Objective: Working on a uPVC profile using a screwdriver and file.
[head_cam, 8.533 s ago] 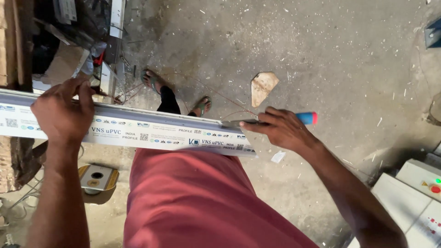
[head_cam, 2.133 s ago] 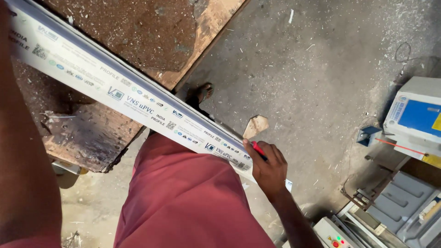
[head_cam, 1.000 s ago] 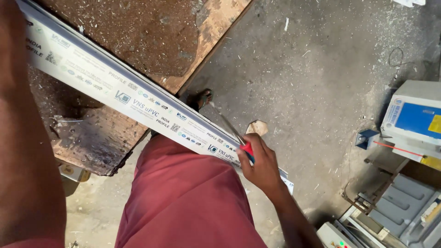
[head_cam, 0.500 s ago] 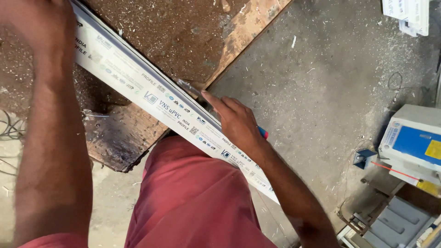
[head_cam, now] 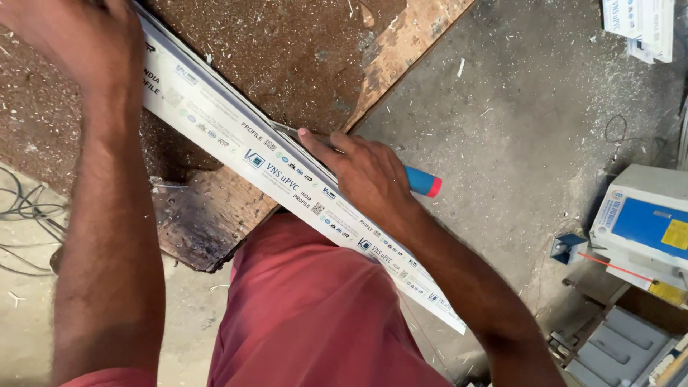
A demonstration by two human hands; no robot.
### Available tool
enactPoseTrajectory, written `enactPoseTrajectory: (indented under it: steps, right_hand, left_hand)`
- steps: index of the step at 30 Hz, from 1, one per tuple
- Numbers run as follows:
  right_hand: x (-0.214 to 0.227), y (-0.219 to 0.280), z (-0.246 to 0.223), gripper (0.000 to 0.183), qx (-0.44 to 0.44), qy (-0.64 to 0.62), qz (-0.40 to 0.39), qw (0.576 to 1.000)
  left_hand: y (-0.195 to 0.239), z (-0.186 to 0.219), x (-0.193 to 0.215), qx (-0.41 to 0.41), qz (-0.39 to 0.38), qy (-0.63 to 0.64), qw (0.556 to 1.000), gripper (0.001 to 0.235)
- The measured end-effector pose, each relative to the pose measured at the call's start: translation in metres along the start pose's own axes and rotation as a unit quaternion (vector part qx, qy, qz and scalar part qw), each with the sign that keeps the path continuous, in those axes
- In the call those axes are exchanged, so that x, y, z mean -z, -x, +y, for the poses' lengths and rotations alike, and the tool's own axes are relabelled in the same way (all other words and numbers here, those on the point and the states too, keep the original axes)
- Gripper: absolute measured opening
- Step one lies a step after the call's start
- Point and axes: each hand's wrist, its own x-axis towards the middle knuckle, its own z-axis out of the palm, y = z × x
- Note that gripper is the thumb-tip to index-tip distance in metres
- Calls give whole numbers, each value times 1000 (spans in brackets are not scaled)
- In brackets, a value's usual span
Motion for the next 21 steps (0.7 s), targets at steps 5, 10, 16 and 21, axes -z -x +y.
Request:
enactPoseTrajectory:
  steps: [5,10,16,21]
  right_hand:
    - [9,-12,-12,66,11,53,-31,998]
    - [12,-11,-23,66,25,145,-38,988]
    - [20,-1,-19,68,30,157,-59,985]
    - [22,16,-19,67,3,194,-124,973]
  left_hand:
    - [-9,13,13,-45,31,-11,998,21]
    - [-1,4,8,-21,0,-9,1000,16]
    - [1,-12,-8,-3,8,81,997,18]
    - [-9,10,8,5,-20,0,1000,15]
